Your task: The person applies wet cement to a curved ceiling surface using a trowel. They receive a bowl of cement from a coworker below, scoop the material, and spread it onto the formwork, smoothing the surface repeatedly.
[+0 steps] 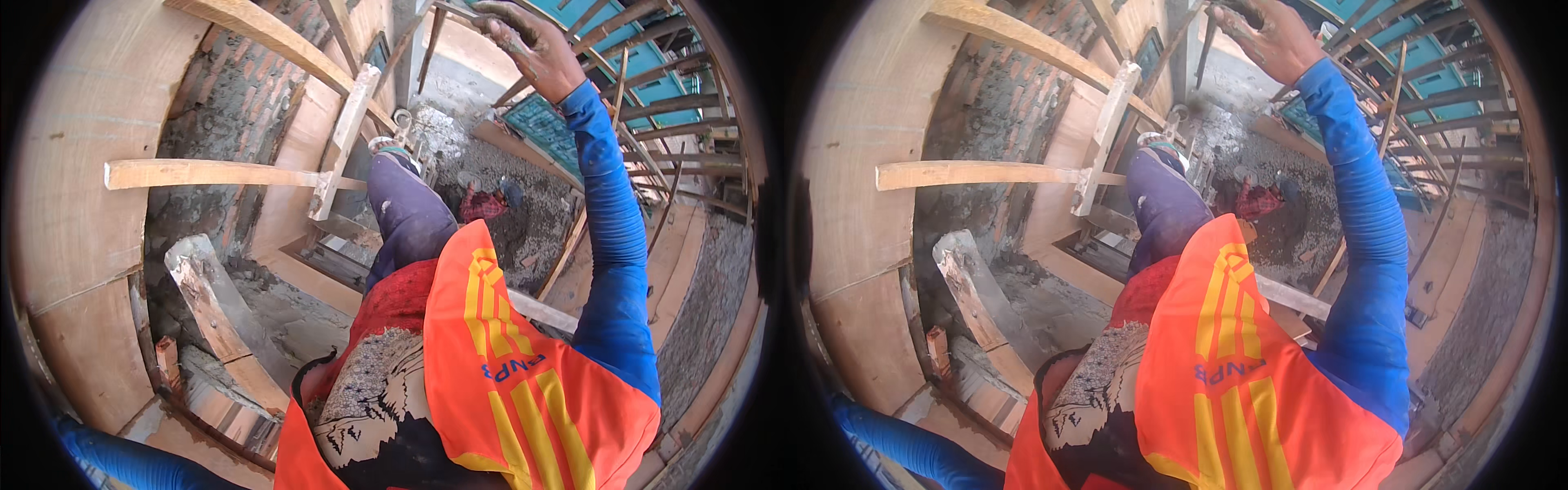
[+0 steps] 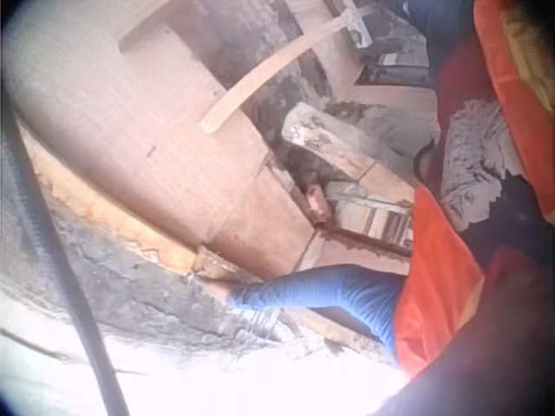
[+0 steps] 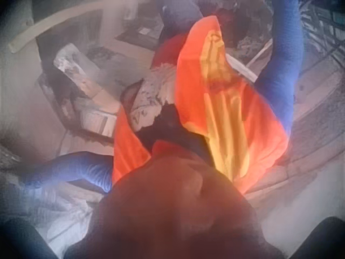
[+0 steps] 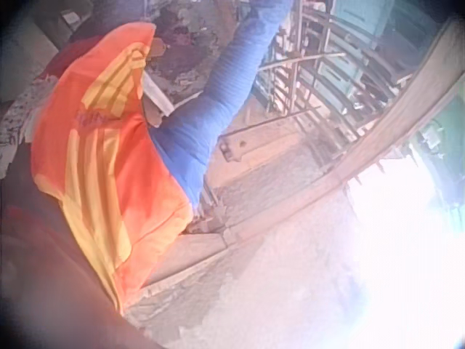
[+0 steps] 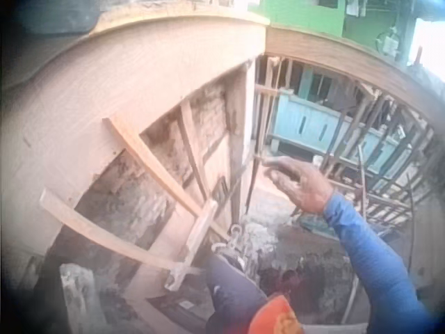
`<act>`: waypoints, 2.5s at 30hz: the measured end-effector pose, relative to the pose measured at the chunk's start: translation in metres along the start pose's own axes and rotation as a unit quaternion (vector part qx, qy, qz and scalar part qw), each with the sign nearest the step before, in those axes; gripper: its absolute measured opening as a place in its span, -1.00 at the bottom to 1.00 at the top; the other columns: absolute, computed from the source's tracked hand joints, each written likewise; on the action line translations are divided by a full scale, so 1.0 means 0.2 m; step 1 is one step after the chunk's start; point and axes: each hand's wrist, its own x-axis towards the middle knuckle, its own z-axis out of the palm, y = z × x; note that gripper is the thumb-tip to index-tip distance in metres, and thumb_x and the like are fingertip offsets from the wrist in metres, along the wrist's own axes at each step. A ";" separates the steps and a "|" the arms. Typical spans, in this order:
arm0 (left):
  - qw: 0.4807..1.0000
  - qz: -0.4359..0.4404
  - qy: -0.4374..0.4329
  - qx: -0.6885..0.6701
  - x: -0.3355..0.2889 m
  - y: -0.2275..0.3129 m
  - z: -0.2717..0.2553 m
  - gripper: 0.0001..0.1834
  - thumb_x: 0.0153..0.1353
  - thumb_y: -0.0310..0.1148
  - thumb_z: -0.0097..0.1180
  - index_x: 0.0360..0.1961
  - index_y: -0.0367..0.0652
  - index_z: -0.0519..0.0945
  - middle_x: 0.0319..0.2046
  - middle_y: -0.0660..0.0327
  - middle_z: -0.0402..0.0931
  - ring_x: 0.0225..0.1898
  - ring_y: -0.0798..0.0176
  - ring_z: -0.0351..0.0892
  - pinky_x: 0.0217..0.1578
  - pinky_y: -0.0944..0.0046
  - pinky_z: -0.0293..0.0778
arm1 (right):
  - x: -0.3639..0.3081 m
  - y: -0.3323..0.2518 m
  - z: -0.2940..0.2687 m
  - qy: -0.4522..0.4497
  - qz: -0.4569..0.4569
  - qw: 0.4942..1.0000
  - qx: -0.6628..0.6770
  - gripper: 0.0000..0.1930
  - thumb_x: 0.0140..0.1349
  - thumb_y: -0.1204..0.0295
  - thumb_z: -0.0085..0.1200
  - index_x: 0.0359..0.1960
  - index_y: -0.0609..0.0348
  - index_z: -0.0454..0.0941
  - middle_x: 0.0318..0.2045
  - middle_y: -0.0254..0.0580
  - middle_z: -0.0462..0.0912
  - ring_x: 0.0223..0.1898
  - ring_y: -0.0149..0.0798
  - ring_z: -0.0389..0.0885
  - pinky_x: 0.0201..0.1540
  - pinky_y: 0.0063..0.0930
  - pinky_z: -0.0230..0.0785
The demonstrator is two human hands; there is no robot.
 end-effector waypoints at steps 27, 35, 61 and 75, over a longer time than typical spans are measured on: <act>0.769 -0.191 -0.610 0.000 -2.02 0.18 0.68 -0.42 0.35 0.03 -0.12 0.14 -0.24 0.48 0.06 0.01 0.49 0.04 0.10 0.48 0.14 0.20 0.32 | -2.39 0.89 1.57 -0.100 0.668 0.737 0.036 -0.60 0.19 0.13 0.04 -0.02 0.05 0.58 -0.09 0.12 0.63 -0.02 0.13 0.58 0.05 -0.12 0.42; 0.758 -0.187 -0.623 0.058 -1.86 0.12 0.89 -0.42 0.36 0.03 -0.12 0.14 -0.24 0.48 0.07 0.02 0.49 0.05 0.12 0.47 0.14 0.21 0.32 | -2.39 1.31 1.96 -0.069 0.722 0.688 0.004 -0.60 0.24 0.09 -0.02 -0.05 0.08 0.54 -0.11 0.12 0.62 -0.03 0.13 0.58 0.04 -0.09 0.43; 0.769 -0.154 -0.602 0.151 -1.62 -0.05 1.25 -0.44 0.37 0.00 -0.13 0.16 -0.24 0.48 0.09 0.06 0.49 0.08 0.17 0.46 0.16 0.24 0.29 | -2.14 1.90 2.35 -0.034 0.723 0.689 -0.046 -0.52 0.21 0.17 0.09 0.12 0.10 0.45 0.02 0.06 0.58 0.07 0.07 0.54 0.16 -0.16 0.37; 0.792 -0.110 -0.580 0.152 -1.52 -0.12 1.42 -0.44 0.38 -0.01 -0.13 0.17 -0.24 0.48 0.10 0.08 0.49 0.10 0.20 0.45 0.17 0.26 0.28 | -2.05 2.04 2.14 -0.246 0.563 0.788 -0.032 -0.42 0.22 0.16 0.13 0.23 0.08 0.33 -0.13 0.19 0.63 -0.04 0.18 0.58 0.05 -0.07 0.43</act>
